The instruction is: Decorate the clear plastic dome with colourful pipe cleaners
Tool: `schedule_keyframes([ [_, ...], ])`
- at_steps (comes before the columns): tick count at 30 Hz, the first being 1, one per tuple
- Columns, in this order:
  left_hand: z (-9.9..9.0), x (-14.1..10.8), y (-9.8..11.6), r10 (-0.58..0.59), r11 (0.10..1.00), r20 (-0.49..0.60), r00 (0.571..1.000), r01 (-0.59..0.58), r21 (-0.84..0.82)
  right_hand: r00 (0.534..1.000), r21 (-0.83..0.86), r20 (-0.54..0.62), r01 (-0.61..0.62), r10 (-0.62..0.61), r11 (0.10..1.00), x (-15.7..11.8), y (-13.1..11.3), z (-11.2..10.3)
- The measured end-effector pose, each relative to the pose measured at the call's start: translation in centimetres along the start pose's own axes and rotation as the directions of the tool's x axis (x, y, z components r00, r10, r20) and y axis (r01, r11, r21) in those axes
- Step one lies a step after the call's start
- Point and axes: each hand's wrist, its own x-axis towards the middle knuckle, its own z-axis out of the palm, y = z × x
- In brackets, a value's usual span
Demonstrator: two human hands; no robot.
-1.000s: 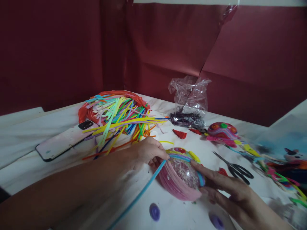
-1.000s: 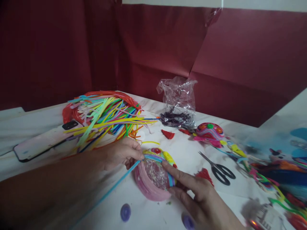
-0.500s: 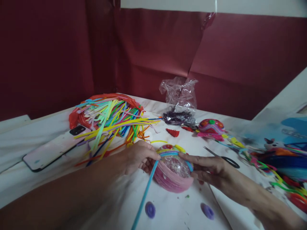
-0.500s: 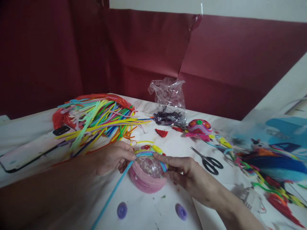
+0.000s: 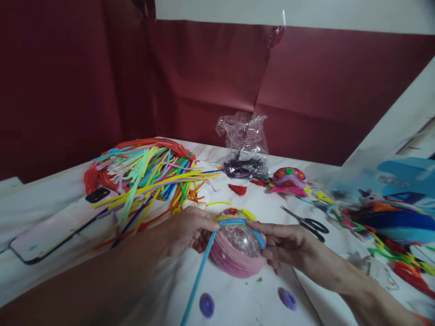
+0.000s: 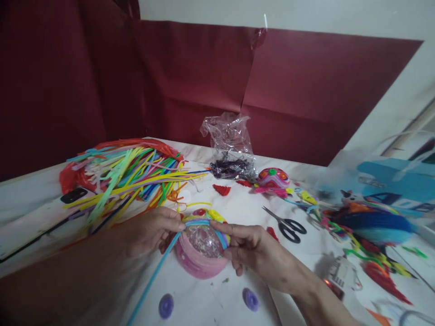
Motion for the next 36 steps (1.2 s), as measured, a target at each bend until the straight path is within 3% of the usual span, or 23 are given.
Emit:
schedule_keyframes([
  [13, -1.0, 1.2, -0.8, -0.031, 0.999, 0.101, 0.994, 0.029, 0.013, 0.999, 0.100, -0.048, -0.016, 0.021, 0.995, -0.1, 0.1, 0.4],
  [21, -1.3, 1.7, -1.1, -0.099, 0.995, 0.167, 0.981, 0.102, -0.009, 1.000, 0.197, -0.010, 0.005, -0.003, 0.980, 0.0, 0.7, 0.2],
  [36, -0.9, 1.6, -1.5, -0.120, 0.989, 0.141, 0.983, 0.130, -0.067, 0.999, 0.177, -0.022, 0.027, -0.023, 0.984, 0.0, 0.6, 0.4],
])
